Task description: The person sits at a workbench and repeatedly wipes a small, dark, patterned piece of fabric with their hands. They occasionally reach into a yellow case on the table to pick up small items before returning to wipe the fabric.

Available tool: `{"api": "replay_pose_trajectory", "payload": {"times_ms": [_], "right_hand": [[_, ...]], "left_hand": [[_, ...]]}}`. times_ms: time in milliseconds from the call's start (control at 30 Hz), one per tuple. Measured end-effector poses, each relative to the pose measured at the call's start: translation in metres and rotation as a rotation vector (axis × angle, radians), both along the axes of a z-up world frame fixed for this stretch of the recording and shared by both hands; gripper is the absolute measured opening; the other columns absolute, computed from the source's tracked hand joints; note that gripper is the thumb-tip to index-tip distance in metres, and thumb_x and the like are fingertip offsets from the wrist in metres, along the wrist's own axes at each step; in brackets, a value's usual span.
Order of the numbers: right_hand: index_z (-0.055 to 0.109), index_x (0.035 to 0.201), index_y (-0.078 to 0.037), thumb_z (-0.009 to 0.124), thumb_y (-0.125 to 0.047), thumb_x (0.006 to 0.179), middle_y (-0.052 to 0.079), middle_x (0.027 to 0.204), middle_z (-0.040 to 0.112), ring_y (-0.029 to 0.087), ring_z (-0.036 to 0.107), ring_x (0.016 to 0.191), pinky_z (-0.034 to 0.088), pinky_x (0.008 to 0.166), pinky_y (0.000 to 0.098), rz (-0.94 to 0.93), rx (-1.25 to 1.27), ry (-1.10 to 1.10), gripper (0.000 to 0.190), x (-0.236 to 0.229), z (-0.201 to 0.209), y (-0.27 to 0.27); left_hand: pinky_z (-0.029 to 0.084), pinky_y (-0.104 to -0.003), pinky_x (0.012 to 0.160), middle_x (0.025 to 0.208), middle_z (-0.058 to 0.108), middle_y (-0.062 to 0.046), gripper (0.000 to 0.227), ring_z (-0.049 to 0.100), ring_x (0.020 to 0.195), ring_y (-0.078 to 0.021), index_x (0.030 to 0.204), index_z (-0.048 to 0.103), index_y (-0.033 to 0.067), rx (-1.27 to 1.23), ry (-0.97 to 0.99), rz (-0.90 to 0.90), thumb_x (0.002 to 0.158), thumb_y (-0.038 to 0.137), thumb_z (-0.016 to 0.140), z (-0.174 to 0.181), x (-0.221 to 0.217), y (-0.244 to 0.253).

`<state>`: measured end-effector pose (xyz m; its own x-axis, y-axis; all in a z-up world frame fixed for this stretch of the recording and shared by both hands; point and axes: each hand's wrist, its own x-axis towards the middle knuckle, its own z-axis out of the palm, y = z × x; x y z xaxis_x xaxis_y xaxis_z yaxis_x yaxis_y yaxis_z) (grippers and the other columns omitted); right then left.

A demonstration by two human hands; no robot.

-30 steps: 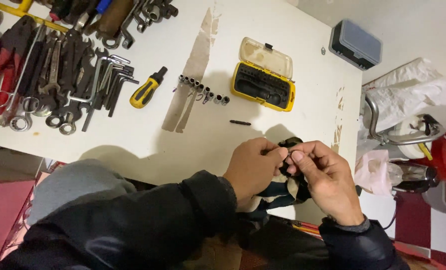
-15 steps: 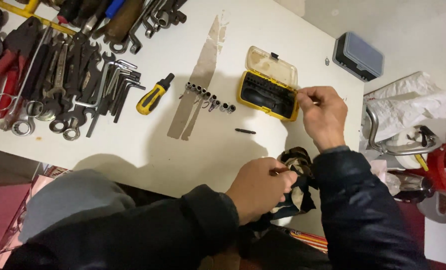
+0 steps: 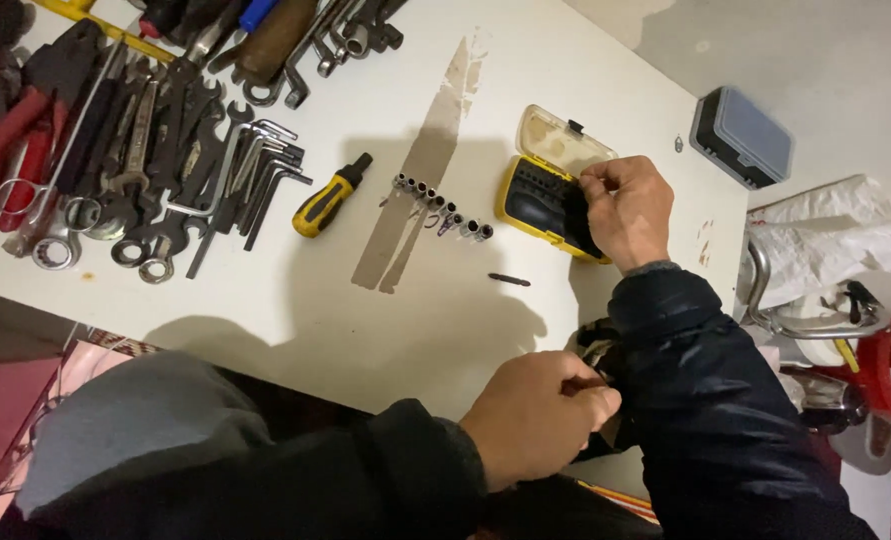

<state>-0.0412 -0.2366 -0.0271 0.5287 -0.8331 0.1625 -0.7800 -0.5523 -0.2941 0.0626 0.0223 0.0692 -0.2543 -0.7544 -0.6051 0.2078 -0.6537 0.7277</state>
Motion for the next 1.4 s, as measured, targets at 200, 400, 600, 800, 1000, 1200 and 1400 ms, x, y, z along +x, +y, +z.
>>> {"api": "replay_pose_trajectory", "payload": {"times_ms": [200, 400, 600, 800, 1000, 1200, 1400], "right_hand": [[0.079, 0.099, -0.011, 0.067, -0.016, 0.098, 0.012, 0.104, 0.07, 0.032, 0.064, 0.093, 0.049, 0.08, 0.0452, 0.043, -0.041, 0.029, 0.013, -0.009, -0.015, -0.014], [0.078, 0.104, -0.01, 0.067, -0.013, 0.097, 0.01, 0.102, 0.069, 0.03, 0.063, 0.093, 0.048, 0.083, 0.0406, 0.145, -0.042, 0.011, 0.014, -0.009, -0.012, -0.006], [0.08, 0.104, -0.013, 0.068, -0.017, 0.095, 0.008, 0.095, 0.069, 0.027, 0.063, 0.09, 0.047, 0.081, 0.0392, 0.142, -0.092, -0.029, 0.015, -0.016, -0.025, -0.011], [0.079, 0.112, -0.013, 0.06, -0.009, 0.097, 0.011, 0.107, 0.072, 0.033, 0.063, 0.097, 0.049, 0.081, 0.0444, 0.142, -0.037, 0.055, 0.025, -0.011, -0.018, -0.009], [0.078, 0.107, -0.011, 0.064, -0.004, 0.095, 0.01, 0.107, 0.073, 0.025, 0.067, 0.095, 0.053, 0.087, 0.0357, -0.017, -0.046, -0.187, 0.02, -0.029, -0.011, -0.012], [0.077, 0.104, -0.013, 0.074, -0.014, 0.094, 0.001, 0.105, 0.073, 0.014, 0.066, 0.094, 0.057, 0.09, 0.027, -0.326, 0.235, -0.286, 0.011, -0.031, 0.005, 0.009], [0.078, 0.099, -0.017, 0.075, -0.016, 0.09, 0.0, 0.103, 0.072, 0.013, 0.066, 0.094, 0.056, 0.087, 0.0266, -0.261, 0.203, -0.3, 0.01, -0.031, 0.006, 0.014]], "left_hand": [[0.048, -0.027, 0.072, 0.078, 0.065, -0.001, 0.031, 0.06, 0.073, -0.012, 0.109, 0.072, 0.0113, 0.0, 0.019, -0.001, 0.091, 0.032, 0.058, -0.006, -0.003, -0.001], [0.047, -0.031, 0.074, 0.081, 0.067, -0.002, 0.027, 0.059, 0.077, -0.0152, 0.097, 0.07, 0.0103, -0.055, -0.013, -0.046, 0.093, 0.032, 0.055, -0.003, 0.0, 0.0], [0.045, -0.031, 0.074, 0.084, 0.067, -0.001, 0.028, 0.059, 0.082, -0.0163, 0.095, 0.071, 0.0121, -0.112, -0.089, -0.057, 0.087, 0.033, 0.053, -0.012, -0.009, -0.002], [0.048, -0.031, 0.085, 0.099, 0.071, -0.002, 0.034, 0.063, 0.096, -0.0179, 0.106, 0.072, 0.012, -0.092, -0.072, -0.097, 0.089, 0.033, 0.052, -0.005, -0.003, -0.002], [0.049, -0.031, 0.085, 0.104, 0.072, -0.001, 0.039, 0.064, 0.098, -0.017, 0.111, 0.071, 0.0137, -0.118, -0.088, -0.113, 0.088, 0.037, 0.051, -0.011, -0.009, -0.002], [0.049, -0.031, 0.081, 0.104, 0.071, -0.001, 0.039, 0.063, 0.095, -0.0173, 0.113, 0.071, 0.0134, -0.076, -0.085, -0.145, 0.088, 0.036, 0.05, -0.005, -0.008, -0.002], [0.049, -0.031, 0.082, 0.105, 0.072, -0.002, 0.04, 0.063, 0.097, -0.017, 0.112, 0.072, 0.013, -0.11, -0.098, -0.137, 0.087, 0.037, 0.052, -0.009, -0.015, -0.002]]}}
